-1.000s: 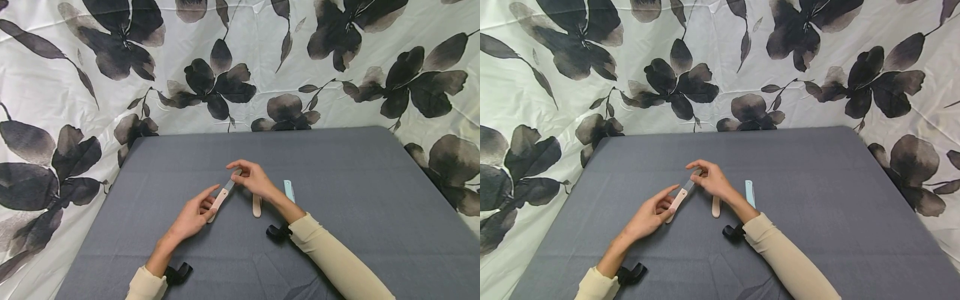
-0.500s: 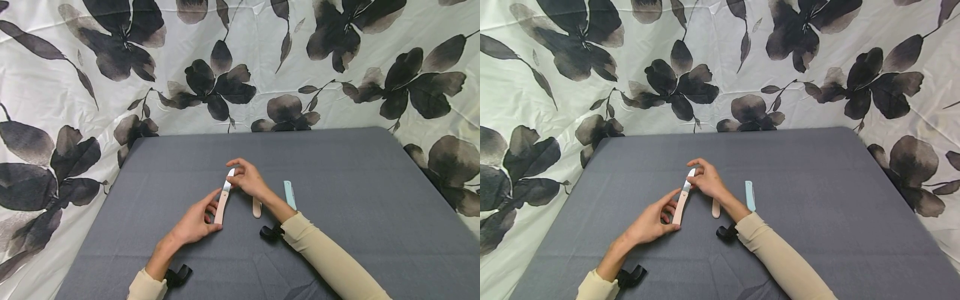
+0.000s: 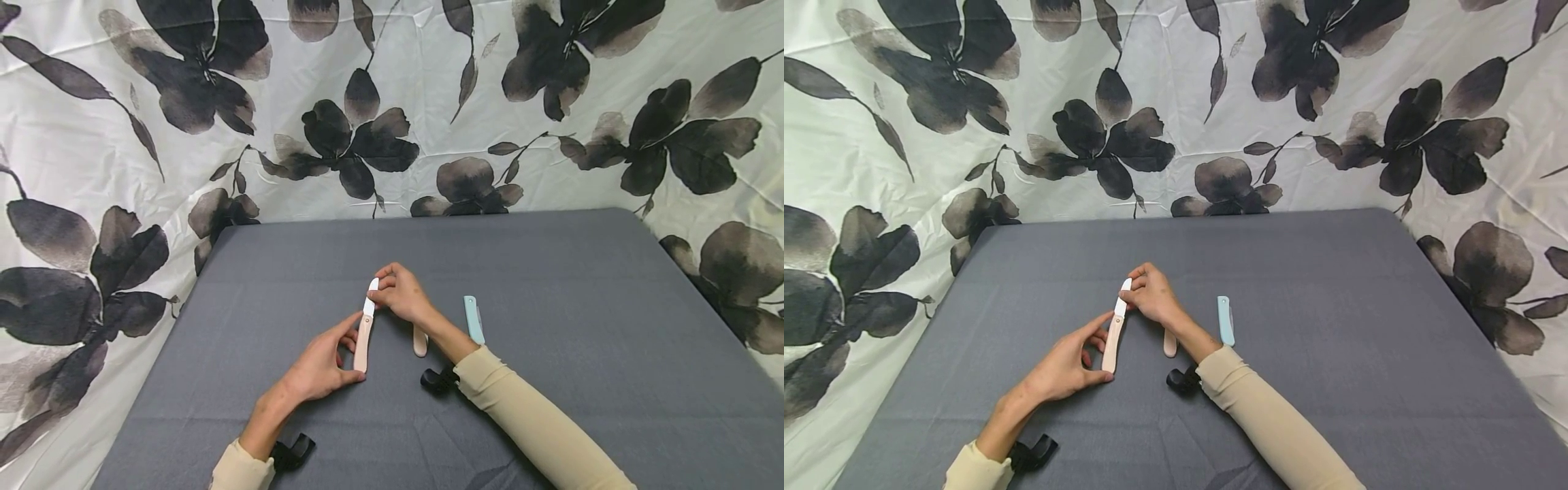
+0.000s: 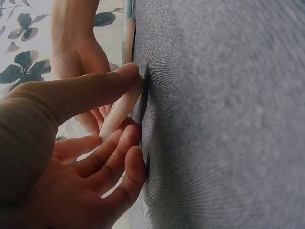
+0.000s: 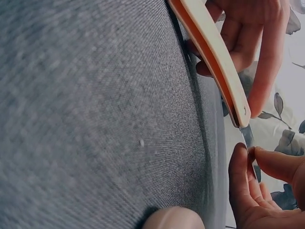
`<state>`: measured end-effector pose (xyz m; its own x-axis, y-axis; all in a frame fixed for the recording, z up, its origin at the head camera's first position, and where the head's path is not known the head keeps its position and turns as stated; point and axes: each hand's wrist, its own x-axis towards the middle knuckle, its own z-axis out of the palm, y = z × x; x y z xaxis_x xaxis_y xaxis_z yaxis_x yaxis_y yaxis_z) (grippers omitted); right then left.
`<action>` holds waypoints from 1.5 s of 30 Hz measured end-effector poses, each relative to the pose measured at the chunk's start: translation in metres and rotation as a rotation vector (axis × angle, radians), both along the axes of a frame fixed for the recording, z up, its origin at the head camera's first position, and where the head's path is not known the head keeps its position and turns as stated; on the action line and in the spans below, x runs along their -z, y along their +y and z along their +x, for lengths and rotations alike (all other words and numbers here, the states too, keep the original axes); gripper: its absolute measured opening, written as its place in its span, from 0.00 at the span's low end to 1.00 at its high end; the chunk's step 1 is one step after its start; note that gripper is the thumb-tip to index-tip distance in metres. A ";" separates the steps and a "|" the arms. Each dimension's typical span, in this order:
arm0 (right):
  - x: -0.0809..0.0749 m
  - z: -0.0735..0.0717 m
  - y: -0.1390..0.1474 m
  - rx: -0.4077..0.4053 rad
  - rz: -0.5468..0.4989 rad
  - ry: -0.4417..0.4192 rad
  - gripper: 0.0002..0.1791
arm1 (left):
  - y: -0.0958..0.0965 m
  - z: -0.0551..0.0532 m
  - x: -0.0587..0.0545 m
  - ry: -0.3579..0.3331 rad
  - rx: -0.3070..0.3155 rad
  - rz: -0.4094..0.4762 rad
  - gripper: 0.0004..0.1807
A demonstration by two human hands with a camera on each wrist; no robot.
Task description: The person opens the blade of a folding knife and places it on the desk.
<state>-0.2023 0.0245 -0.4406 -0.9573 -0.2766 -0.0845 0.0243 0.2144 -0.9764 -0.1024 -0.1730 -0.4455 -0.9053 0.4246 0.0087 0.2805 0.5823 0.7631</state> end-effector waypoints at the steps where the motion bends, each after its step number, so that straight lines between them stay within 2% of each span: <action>1: 0.000 0.000 0.000 -0.001 0.011 0.004 0.20 | 0.000 0.000 0.000 0.004 -0.001 -0.003 0.56; 13: 0.001 0.000 -0.004 -0.029 0.124 0.043 0.17 | -0.002 -0.001 0.000 0.091 -0.026 -0.095 0.54; 28: 0.000 0.003 -0.009 -0.052 0.395 0.136 0.20 | -0.004 -0.002 0.001 0.057 -0.048 -0.135 0.52; 45: 0.000 0.001 -0.008 -0.123 0.465 0.170 0.24 | -0.004 -0.003 0.001 -0.007 -0.034 -0.163 0.53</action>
